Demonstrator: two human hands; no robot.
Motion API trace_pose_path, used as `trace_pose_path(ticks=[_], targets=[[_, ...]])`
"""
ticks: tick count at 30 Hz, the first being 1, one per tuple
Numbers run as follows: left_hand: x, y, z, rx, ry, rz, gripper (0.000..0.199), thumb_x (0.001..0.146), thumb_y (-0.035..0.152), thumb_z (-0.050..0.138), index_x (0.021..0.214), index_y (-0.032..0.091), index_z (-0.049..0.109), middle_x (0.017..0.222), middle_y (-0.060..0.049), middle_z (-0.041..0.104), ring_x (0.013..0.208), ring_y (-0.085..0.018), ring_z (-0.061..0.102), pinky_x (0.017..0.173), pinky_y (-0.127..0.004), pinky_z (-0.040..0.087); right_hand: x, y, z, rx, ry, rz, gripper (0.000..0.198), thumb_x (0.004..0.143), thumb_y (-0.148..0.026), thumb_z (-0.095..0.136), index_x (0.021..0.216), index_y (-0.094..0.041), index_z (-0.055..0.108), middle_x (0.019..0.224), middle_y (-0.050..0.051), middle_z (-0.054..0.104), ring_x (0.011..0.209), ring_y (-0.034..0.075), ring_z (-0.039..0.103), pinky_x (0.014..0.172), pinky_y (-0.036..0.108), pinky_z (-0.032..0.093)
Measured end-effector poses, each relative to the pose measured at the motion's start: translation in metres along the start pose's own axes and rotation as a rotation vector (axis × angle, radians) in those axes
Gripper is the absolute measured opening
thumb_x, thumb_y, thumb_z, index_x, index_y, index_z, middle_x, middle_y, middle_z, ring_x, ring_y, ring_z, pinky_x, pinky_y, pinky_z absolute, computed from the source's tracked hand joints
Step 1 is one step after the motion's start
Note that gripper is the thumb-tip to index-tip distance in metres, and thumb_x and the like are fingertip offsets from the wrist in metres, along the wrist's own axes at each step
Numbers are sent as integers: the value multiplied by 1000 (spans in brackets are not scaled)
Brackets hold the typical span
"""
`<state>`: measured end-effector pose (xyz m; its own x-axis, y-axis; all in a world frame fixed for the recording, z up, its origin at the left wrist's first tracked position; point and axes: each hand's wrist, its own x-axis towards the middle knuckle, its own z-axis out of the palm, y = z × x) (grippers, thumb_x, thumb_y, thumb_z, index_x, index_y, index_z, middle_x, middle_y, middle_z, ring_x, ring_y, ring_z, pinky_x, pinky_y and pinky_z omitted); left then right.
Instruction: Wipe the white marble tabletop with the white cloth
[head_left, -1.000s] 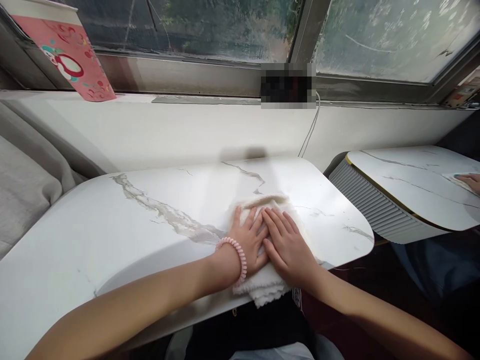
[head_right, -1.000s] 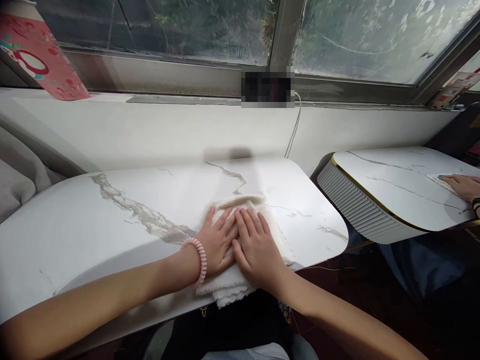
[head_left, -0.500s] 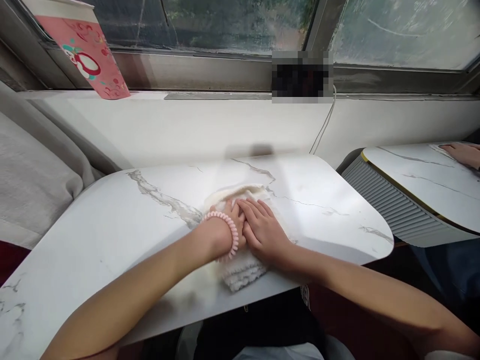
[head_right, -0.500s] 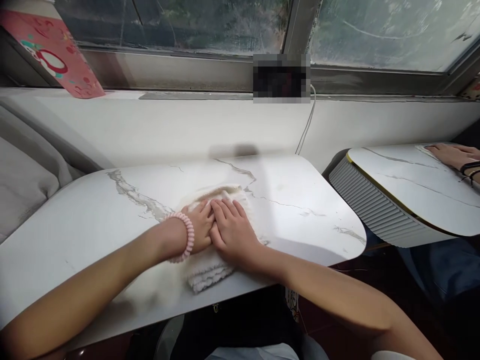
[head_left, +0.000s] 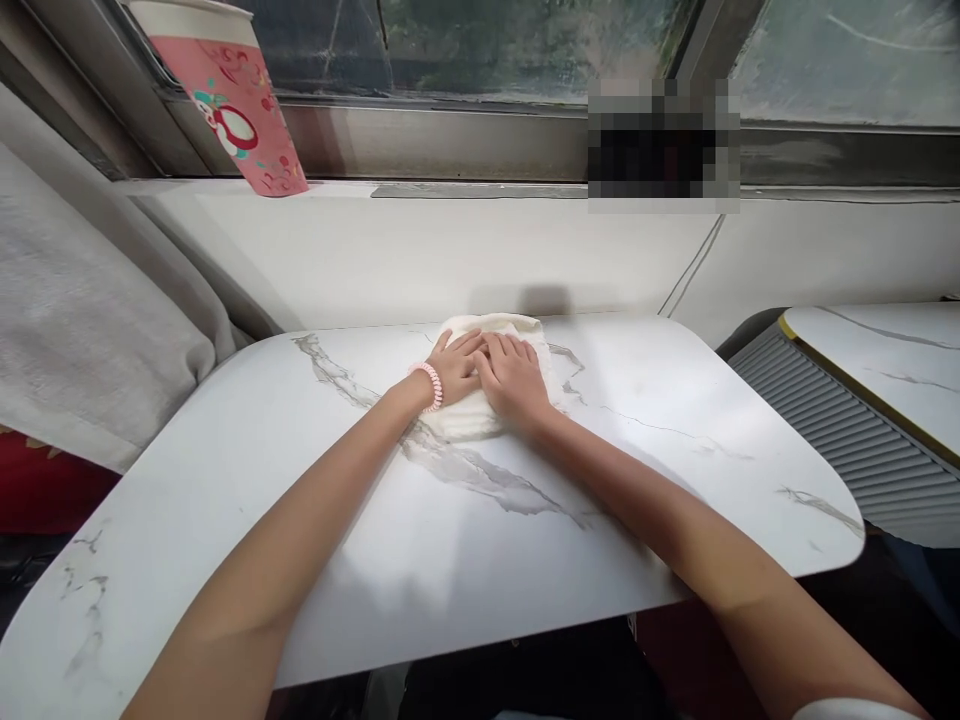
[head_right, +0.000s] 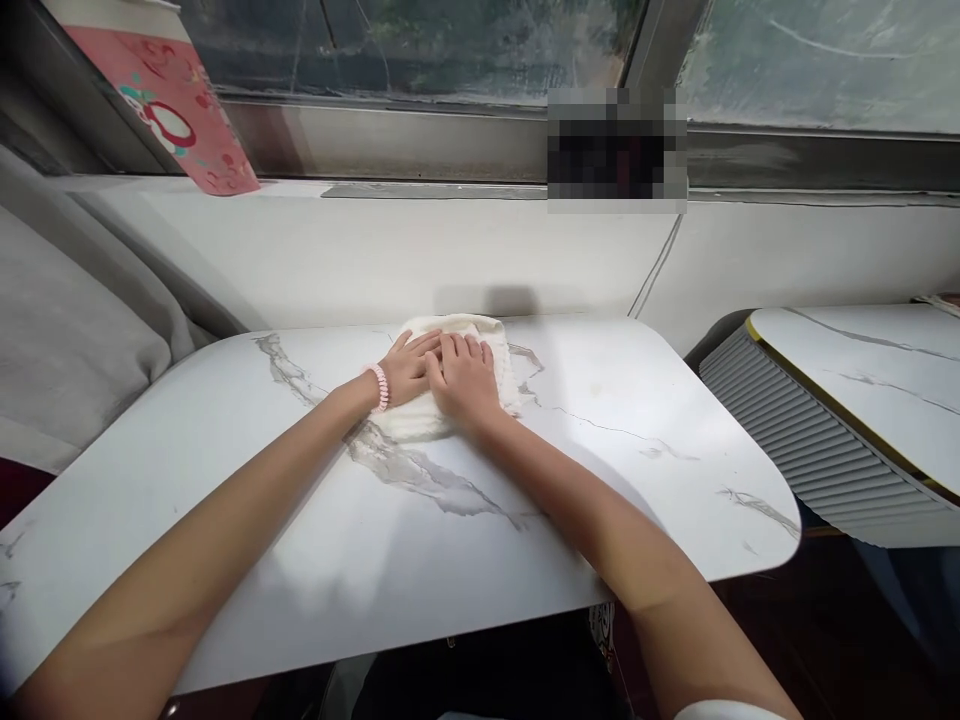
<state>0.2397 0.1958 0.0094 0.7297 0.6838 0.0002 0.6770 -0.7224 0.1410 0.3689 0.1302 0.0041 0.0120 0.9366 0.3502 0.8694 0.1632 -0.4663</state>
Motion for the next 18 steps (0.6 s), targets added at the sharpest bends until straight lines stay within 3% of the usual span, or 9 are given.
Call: trace_pose_path(ticks=[4,10,18], targets=[[6,-18,-1,-12,38,-45,59,94,39,33,151,24,33,160,-5,29,149,-22,19,121,-51,6,21,-1,8,34,10,-33,39,98,-29,33,128,-12,53,130,13,61,126,27,48,113,45,26],[6,-40,-4,-17,97,-109,55,94,42,33,147,28,38,159,-3,32,148,-22,23,120,-53,9,49,-6,22,40,-28,-56,43,98,-30,36,135,-10,47,135,14,58,129,25,46,114,44,25],[3,-49,-3,6,125,-163,55,95,39,32,148,27,36,158,-4,33,147,-23,24,120,-53,9,59,-8,31,53,-30,-122,36,98,-28,37,127,-14,53,132,11,60,128,24,47,114,43,26]])
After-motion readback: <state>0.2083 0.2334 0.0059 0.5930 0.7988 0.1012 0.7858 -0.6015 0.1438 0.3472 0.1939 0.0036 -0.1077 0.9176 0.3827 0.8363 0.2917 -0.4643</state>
